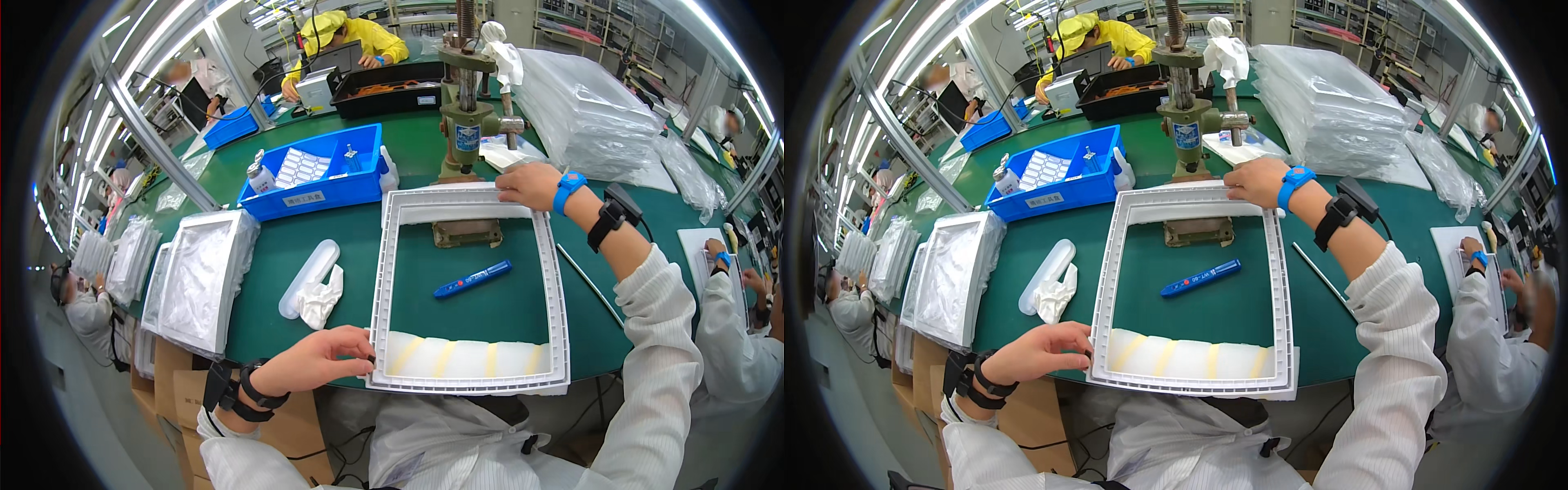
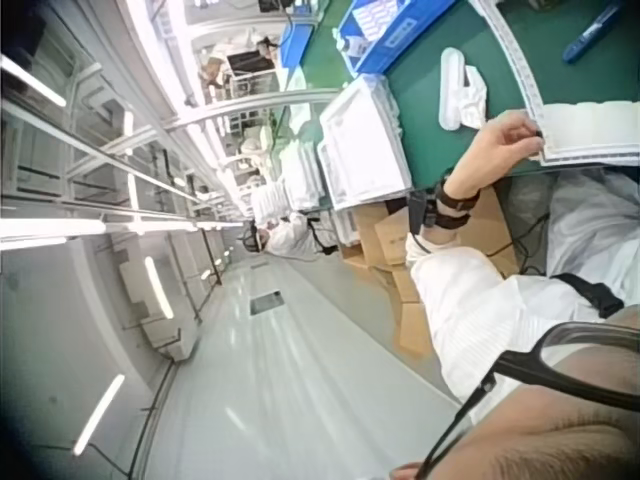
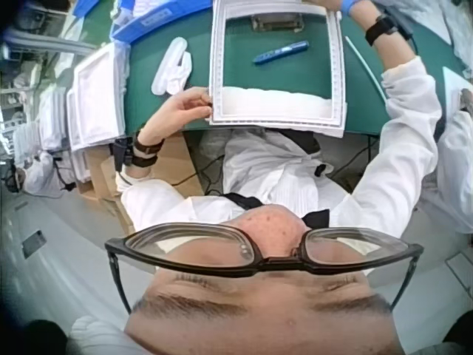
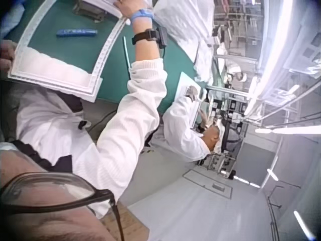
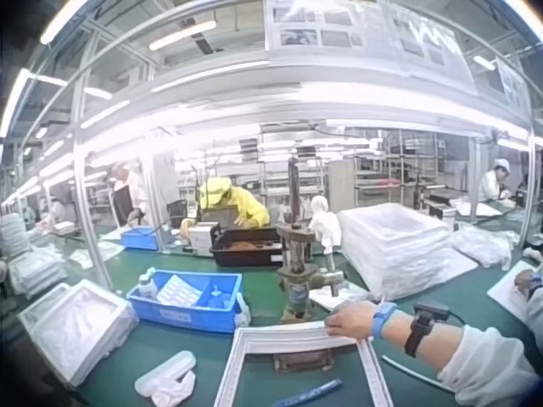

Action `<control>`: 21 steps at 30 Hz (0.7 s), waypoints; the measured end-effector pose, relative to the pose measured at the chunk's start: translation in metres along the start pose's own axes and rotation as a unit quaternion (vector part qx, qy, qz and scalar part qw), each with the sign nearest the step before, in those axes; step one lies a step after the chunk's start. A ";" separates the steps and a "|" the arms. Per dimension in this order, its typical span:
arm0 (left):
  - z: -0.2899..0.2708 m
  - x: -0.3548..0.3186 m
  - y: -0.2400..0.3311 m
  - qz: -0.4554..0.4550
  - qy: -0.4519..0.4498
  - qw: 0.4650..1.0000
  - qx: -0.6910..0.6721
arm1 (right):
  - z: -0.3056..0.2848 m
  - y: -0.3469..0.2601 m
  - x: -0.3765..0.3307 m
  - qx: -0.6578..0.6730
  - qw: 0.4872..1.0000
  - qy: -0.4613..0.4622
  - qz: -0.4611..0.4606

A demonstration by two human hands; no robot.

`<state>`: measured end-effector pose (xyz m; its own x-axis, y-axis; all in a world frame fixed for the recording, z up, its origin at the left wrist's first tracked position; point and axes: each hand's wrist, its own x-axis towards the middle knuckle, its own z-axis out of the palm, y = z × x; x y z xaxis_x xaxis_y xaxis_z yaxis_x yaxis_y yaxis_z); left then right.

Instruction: Assembling a white plastic frame with foam and magnets using a press tool.

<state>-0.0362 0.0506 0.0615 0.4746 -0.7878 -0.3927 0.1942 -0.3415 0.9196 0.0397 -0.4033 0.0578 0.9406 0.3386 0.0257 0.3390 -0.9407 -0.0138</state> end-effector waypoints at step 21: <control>-0.057 0.258 0.057 0.279 0.267 0.874 0.296 | -0.115 0.063 0.073 0.334 0.833 0.404 0.179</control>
<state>0.1459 -0.1429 0.0129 0.7170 -0.6188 0.3210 -0.5984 -0.3100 0.7388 0.1275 -0.4399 0.1736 0.7557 -0.3391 0.5603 0.2293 -0.6644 -0.7113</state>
